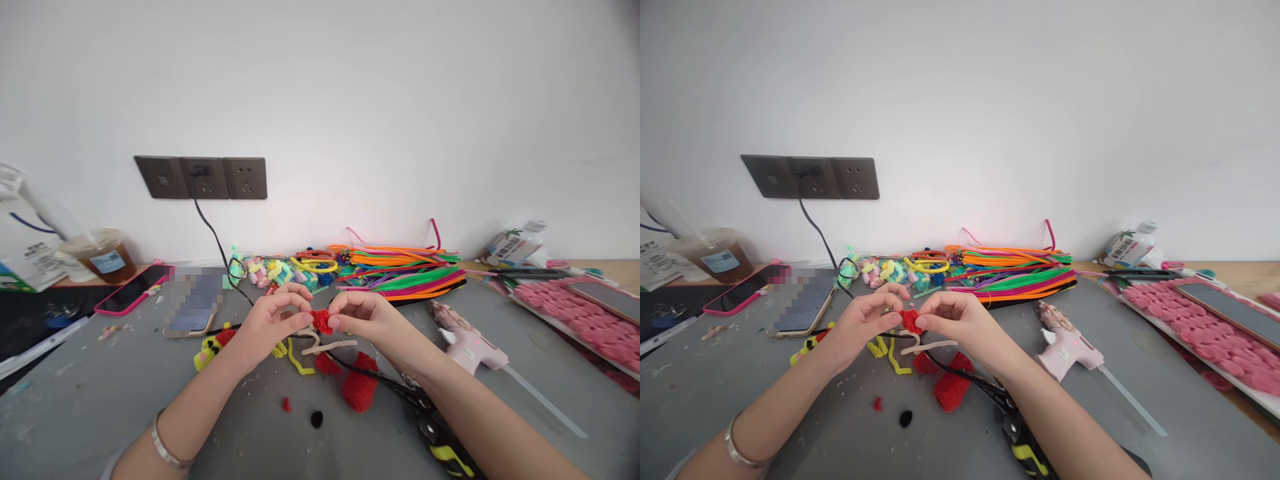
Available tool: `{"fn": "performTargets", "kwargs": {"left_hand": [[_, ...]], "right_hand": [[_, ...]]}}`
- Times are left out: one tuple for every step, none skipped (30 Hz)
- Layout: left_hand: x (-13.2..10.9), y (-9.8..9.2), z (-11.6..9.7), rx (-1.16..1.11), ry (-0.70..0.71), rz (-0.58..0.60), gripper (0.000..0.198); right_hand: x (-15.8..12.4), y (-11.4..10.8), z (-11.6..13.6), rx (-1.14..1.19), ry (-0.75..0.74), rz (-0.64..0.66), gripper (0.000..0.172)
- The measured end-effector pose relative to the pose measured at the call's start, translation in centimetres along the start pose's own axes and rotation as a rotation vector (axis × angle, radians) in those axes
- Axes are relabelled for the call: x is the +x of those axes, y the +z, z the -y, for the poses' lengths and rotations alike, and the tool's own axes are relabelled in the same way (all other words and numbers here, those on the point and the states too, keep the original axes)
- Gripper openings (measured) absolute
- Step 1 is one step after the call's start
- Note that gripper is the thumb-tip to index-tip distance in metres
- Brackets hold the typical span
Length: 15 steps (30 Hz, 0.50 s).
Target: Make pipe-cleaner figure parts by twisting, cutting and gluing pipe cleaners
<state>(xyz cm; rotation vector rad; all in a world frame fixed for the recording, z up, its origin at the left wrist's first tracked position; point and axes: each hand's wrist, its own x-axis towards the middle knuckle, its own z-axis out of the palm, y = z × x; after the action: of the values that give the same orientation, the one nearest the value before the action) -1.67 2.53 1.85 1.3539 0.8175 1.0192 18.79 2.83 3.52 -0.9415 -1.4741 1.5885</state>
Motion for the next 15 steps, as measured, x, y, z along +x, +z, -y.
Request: {"fn": "performTargets", "kwargs": {"left_hand": [[0.0,0.01,-0.02,0.007,0.003,-0.002,0.024],[0.0,0.03,-0.05,0.012,0.004,-0.004,0.024],[0.02,0.07,-0.1,0.016,0.004,-0.007,0.025],[0.05,0.11,-0.15,0.017,0.002,-0.01,0.025],[0.07,0.15,-0.21,0.016,-0.002,-0.013,0.026],[0.09,0.19,-0.26,0.013,-0.005,-0.016,0.026],[0.1,0.22,-0.3,0.012,-0.007,-0.018,0.027],[0.09,0.24,-0.33,0.013,-0.009,-0.02,0.027],[0.07,0.24,-0.34,0.016,-0.009,-0.021,0.027],[0.04,0.23,-0.34,0.021,-0.01,-0.024,0.027],[0.0,0.21,-0.32,0.025,-0.01,-0.025,0.027],[-0.03,0.19,-0.3,0.029,-0.012,-0.025,0.027],[-0.05,0.18,-0.28,0.031,-0.014,-0.026,0.027],[-0.07,0.17,-0.27,0.034,-0.014,-0.027,0.028],[-0.07,0.17,-0.27,0.038,-0.013,-0.028,0.028]], "right_hand": [[0.0,0.01,0.0,0.002,0.0,0.001,0.027],[0.01,0.01,0.01,0.003,0.0,0.001,0.027],[0.02,0.0,0.01,0.002,0.001,0.0,0.028],[0.02,-0.01,0.02,-0.001,0.003,-0.002,0.028],[0.02,-0.02,0.03,-0.005,0.006,-0.004,0.029],[0.02,-0.03,0.04,-0.009,0.009,-0.007,0.029],[0.01,-0.04,0.04,-0.011,0.011,-0.007,0.029],[0.0,-0.04,0.04,-0.01,0.011,-0.006,0.028],[0.0,-0.03,0.03,-0.007,0.01,-0.004,0.028],[0.0,-0.02,0.03,-0.004,0.009,-0.002,0.027],[0.01,0.0,0.02,-0.003,0.009,-0.002,0.027],[0.01,0.03,0.03,-0.004,0.011,-0.003,0.028],[0.02,0.06,0.04,-0.007,0.015,-0.004,0.028],[0.03,0.09,0.05,-0.009,0.018,-0.006,0.029],[0.04,0.11,0.05,-0.009,0.02,-0.006,0.029]]}}
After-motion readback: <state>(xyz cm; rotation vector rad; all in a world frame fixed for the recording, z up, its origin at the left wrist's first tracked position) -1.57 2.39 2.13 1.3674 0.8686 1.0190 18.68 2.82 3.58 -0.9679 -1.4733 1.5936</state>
